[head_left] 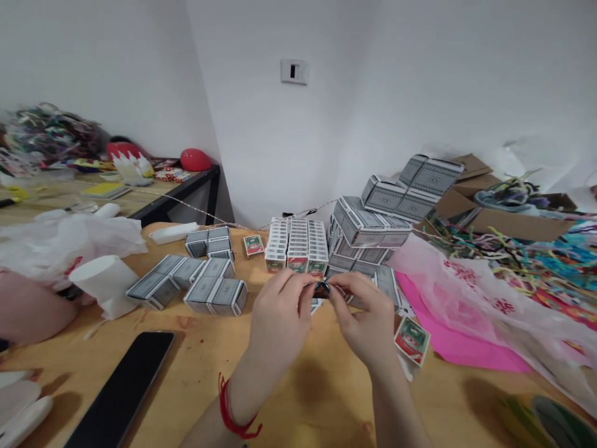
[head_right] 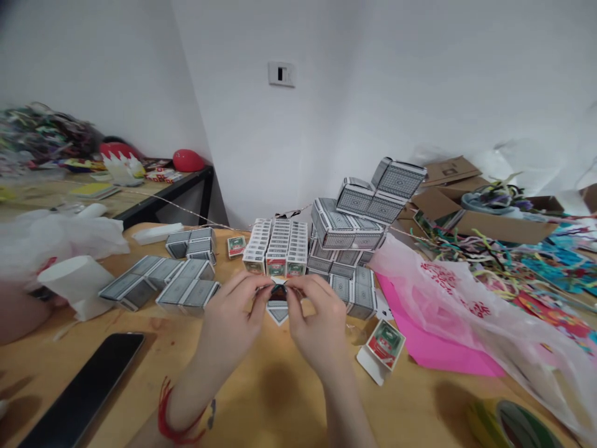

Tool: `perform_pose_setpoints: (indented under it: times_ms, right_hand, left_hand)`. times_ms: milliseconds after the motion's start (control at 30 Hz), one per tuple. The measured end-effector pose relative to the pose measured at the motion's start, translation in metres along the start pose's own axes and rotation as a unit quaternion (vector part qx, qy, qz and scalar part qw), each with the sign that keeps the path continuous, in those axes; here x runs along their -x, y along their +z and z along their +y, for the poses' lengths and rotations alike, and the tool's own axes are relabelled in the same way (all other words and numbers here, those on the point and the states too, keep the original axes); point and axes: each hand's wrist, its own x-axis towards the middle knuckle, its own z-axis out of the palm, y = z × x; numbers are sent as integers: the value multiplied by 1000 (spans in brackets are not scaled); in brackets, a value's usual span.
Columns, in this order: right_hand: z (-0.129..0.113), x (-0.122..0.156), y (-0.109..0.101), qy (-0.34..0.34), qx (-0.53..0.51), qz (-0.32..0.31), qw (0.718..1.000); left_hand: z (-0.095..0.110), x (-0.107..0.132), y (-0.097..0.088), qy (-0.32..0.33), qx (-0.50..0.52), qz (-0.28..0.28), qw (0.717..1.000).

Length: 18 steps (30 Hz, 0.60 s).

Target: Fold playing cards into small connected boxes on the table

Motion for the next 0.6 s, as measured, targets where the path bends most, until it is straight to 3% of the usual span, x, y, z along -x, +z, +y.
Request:
perform_pose_setpoints:
  times_ms: [133,200,300,367,433,600]
  right_hand:
    - [-1,1,1,32,-28,-1,999]
    - [0,2,1,74,-60,31,995]
    - [0,3,4,160,-135,86,974]
    - [0,3,8,190,-182,87,961]
    - [0,3,13,192,-198,83,958]
    - [3,4,21,137,-94,96,981]
  left_hand:
    - [-4,-3,-5,-21,33,-9,999]
    - [-4,-4,-6,-57,93,-16,994]
    - [-4,-3,-1,-142,221,-26,964]
    - [-5,-1,5,-190,287,-28,939]
    - [-8,0,11,-211,306,-30,928]
    - [-11,-2,9,-195,248,-42,948]
